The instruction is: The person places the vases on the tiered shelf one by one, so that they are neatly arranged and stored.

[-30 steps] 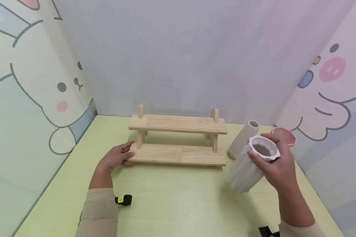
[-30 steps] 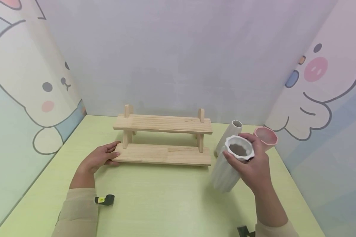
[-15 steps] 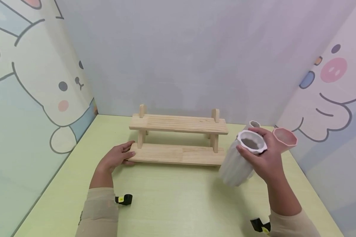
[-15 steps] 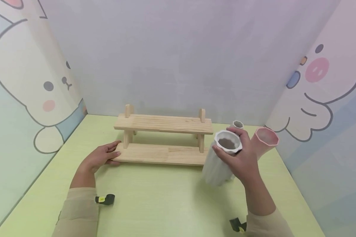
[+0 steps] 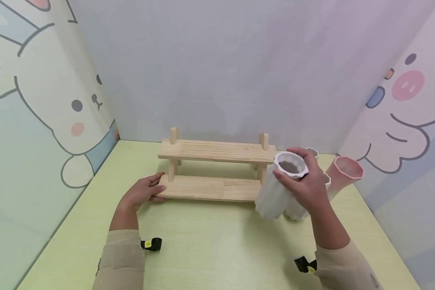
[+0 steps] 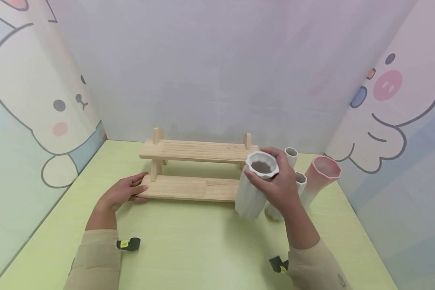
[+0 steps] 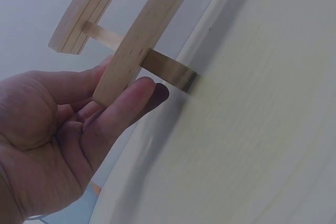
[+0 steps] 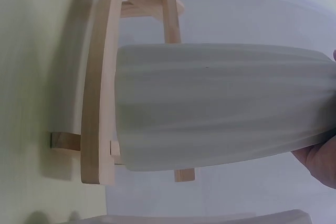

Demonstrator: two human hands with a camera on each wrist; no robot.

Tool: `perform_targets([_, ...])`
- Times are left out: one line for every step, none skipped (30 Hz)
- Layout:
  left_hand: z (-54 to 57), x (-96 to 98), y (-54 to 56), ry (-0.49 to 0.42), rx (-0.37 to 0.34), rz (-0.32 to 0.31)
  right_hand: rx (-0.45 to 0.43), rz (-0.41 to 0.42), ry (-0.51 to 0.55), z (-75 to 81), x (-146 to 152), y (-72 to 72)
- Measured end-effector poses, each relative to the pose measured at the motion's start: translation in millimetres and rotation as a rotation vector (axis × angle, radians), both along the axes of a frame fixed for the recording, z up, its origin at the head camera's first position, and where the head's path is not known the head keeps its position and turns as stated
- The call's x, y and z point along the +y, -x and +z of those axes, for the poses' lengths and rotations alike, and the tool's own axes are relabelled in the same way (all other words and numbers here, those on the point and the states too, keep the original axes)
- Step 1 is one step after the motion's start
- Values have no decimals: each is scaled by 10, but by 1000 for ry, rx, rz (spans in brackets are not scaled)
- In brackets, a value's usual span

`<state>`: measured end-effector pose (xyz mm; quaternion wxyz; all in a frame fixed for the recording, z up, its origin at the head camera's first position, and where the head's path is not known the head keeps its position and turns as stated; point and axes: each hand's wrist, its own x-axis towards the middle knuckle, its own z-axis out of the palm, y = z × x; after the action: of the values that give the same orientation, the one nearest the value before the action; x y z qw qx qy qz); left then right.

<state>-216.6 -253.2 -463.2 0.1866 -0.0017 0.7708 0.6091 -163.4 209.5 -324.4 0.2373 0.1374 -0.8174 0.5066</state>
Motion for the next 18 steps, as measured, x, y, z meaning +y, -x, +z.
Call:
perform_targets([2, -1, -2, 3, 1, -1, -3, 0, -5, 3, -14, 13])
perform_targets([2, -2, -2, 5, 2, -5, -5, 0, -8, 5, -28, 27])
perform_targets([5, -1, -4, 6, 2, -4, -5, 1, -14, 8, -42, 39])
perform_targets([6, -1, -4, 5, 3, -5, -7, 3, -16, 10, -55, 54])
perform_targets([7, -1, -4, 6, 3, -5, -5, 4, -18, 14, -68, 71])
perform_targets([10, -2, -3, 4, 8, -12, -4, 6, -17, 18, -81, 87])
perform_targets([11, -2, -1, 0, 9, -12, -3, 7, -15, 25, -95, 104])
perform_targets([11, -3, 2, 0, 10, -14, -2, 12, -11, 30, -108, 121])
perform_targets([13, -2, 2, -2, 10, -13, -1, 18, -8, 37, -120, 138])
perform_targets([15, -1, 3, -3, 11, -14, -3, 24, -2, 42, -134, 156])
perform_targets([16, 0, 3, -3, 10, -14, -5, 30, 1, 46, -146, 172])
perform_targets([18, 0, 2, -4, 10, -13, -6, 39, 6, 47, -157, 189])
perform_targets([19, 2, 0, -4, 10, -11, -7, 47, 8, 48, -169, 204])
perform_targets([19, 3, -2, -6, 9, -10, -7, 56, 9, 47, -179, 218])
perform_targets([17, 4, -2, -9, 9, -10, -7, 66, 15, 46, -189, 233])
perform_targets([15, 5, -3, -9, 9, -9, -7, 73, 19, 43, -199, 247])
perform_targets([11, 7, -2, -10, 10, -8, -8, 79, 24, 41, -208, 259])
perform_targets([5, 8, 0, -11, 8, -5, -7, 83, 26, 39, -217, 271])
